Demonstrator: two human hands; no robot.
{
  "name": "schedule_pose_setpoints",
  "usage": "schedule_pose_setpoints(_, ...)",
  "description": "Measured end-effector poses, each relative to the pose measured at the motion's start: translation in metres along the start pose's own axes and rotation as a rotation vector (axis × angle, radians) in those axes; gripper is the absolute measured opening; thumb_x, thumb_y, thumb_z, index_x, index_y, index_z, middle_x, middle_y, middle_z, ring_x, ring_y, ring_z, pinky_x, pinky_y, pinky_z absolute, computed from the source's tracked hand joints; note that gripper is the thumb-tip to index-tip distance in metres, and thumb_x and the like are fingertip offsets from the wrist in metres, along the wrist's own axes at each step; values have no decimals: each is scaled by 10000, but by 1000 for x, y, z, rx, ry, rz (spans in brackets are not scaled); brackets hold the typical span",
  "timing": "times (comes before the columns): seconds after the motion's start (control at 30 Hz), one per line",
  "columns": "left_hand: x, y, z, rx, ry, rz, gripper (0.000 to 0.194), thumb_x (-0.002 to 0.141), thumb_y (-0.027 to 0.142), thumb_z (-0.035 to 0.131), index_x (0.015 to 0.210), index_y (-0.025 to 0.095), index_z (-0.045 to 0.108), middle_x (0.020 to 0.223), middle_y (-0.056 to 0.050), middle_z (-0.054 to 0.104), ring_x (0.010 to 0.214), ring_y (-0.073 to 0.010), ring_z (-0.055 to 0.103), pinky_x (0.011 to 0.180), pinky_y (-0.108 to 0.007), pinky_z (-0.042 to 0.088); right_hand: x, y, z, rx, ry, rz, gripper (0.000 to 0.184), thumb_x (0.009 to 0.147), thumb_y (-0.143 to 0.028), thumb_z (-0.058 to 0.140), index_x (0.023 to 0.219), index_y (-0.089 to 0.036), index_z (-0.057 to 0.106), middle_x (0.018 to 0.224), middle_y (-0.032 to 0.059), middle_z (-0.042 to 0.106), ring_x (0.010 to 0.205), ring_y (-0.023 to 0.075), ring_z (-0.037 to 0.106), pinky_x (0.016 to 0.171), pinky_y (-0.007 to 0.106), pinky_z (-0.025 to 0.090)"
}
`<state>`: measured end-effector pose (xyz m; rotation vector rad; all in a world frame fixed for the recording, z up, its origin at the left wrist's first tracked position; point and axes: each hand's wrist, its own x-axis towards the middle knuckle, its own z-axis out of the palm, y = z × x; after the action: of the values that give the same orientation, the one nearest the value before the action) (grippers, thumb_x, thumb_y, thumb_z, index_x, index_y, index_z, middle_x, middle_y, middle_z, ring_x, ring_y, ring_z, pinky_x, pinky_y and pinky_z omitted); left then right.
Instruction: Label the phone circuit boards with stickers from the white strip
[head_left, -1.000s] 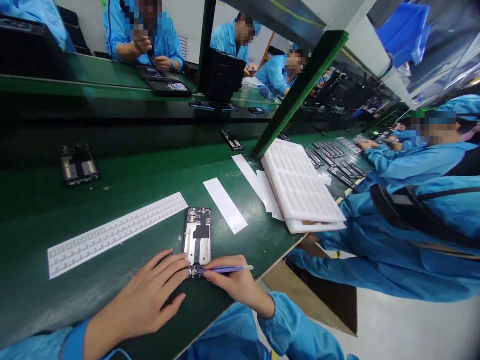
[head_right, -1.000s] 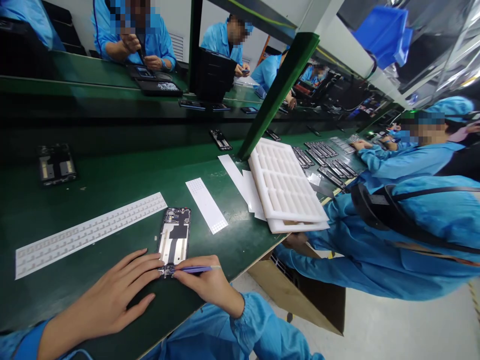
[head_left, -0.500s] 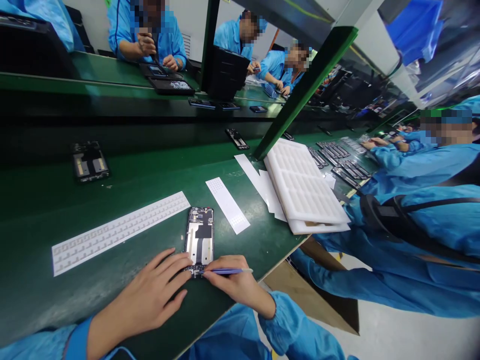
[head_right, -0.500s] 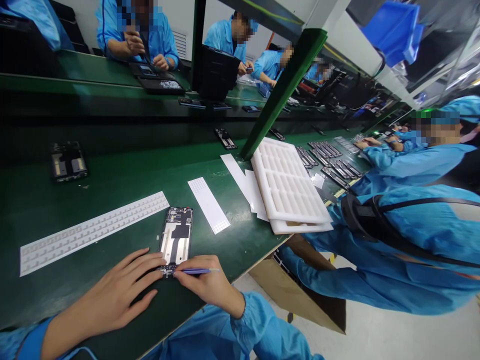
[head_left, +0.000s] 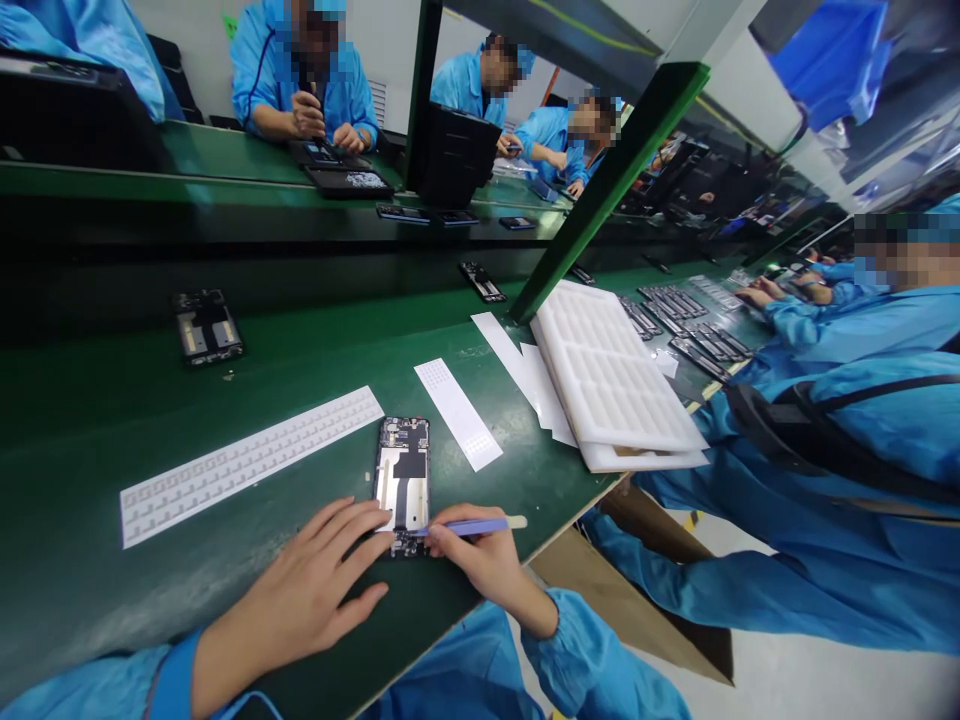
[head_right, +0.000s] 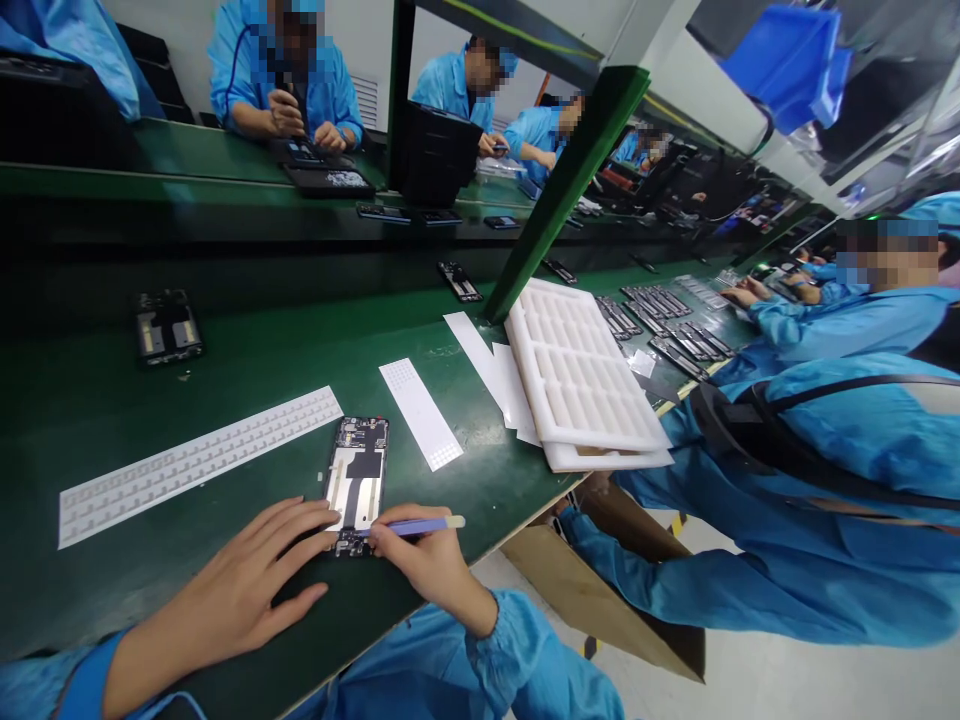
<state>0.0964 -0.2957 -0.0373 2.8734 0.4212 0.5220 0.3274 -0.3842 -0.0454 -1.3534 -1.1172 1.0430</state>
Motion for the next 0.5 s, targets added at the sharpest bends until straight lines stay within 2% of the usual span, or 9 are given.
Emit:
schedule_pose_setpoints(0.17,1,5,2,9,19,-32,405,906,299,577,1298,207,530,1364,-96,518,1311,-255,439,1144,-473,356,-1,2,3,-59,23,-44,154,824,-345,731,790,-197,755,662,36,717,566,173,653,563,271,538)
schedule_pose_setpoints(0.3,8,22,8,49,87,-86,421,890,310,606,1304,263,549,1401,-78,489,1345,-293,391,1123,-508,347,3,4,-1,37,241,-32,257,841,-435,703,848,-180,730,646,42,710,539,173,651,532,275,548)
schedule_pose_setpoints(0.4,23,41,17,119,90,-95,412,892,345,593,1302,318,561,1419,-38,490,1337,-305,391,1118,-532,305,21,2,-19,11,403,-92,308,846,-475,686,879,-169,715,671,53,711,560,179,654,546,289,556)
schedule_pose_setpoints(0.5,41,54,29,193,90,-138,338,909,406,558,1236,331,596,1393,-7,530,1290,-310,431,1101,-574,263,55,-2,-48,-80,484,-167,323,850,-479,677,920,-164,705,715,59,710,577,179,638,533,289,534)
